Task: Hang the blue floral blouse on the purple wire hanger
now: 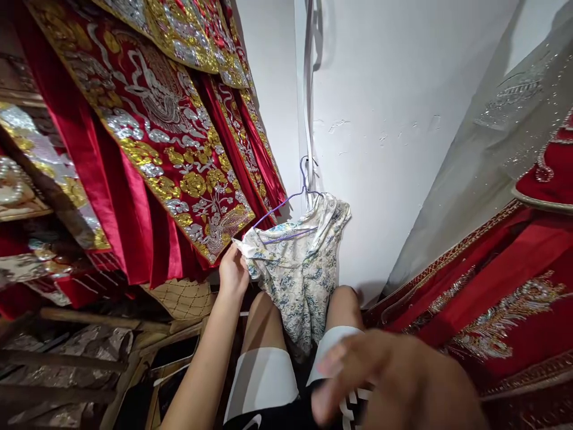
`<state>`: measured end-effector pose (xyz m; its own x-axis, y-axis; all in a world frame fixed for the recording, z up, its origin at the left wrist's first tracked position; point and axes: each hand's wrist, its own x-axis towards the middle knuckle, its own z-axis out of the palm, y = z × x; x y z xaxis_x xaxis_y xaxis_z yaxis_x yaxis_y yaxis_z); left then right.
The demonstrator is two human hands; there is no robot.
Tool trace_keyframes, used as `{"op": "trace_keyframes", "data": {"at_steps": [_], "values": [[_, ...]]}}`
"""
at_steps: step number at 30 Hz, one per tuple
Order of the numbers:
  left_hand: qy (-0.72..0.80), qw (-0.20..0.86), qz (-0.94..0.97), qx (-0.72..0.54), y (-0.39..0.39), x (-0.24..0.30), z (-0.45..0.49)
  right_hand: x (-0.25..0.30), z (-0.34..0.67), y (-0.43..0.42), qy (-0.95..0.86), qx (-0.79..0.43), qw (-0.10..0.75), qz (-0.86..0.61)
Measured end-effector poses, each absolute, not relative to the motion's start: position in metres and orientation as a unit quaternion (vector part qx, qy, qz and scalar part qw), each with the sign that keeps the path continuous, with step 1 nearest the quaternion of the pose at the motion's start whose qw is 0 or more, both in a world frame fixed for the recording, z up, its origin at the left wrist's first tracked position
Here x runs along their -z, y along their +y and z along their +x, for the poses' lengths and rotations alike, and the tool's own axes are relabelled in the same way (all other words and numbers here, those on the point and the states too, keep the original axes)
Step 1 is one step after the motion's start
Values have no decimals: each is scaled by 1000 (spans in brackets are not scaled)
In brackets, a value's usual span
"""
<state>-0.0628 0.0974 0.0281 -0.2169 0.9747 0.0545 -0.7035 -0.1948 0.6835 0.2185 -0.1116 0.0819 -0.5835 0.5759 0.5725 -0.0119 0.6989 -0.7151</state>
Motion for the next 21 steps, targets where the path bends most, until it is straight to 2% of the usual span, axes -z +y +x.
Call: {"op": "trace_keyframes", "data": {"at_steps": [2,5,7,9,13,18,21], "values": [[275,558,270,-735,92,-20,-57,-88,208,-80,-801,-371,427,-196],[315,561,301,-704,74,-2,-38,-55,185,-35,-723,-412,445,-332],[344,575,344,-658,59,13,-23,-24,170,-7,-679,-346,493,-420],[367,569,430,-597,45,24,-10,2,159,18,-683,-289,502,-446],[393,460,617,-504,27,31,2,26,148,46,-731,-276,429,-453],[375,348,634,-581,26,12,-8,22,160,41,-679,-399,398,-471],[357,333,690,-534,31,7,-12,7,173,27,-709,-447,346,-422]]}}
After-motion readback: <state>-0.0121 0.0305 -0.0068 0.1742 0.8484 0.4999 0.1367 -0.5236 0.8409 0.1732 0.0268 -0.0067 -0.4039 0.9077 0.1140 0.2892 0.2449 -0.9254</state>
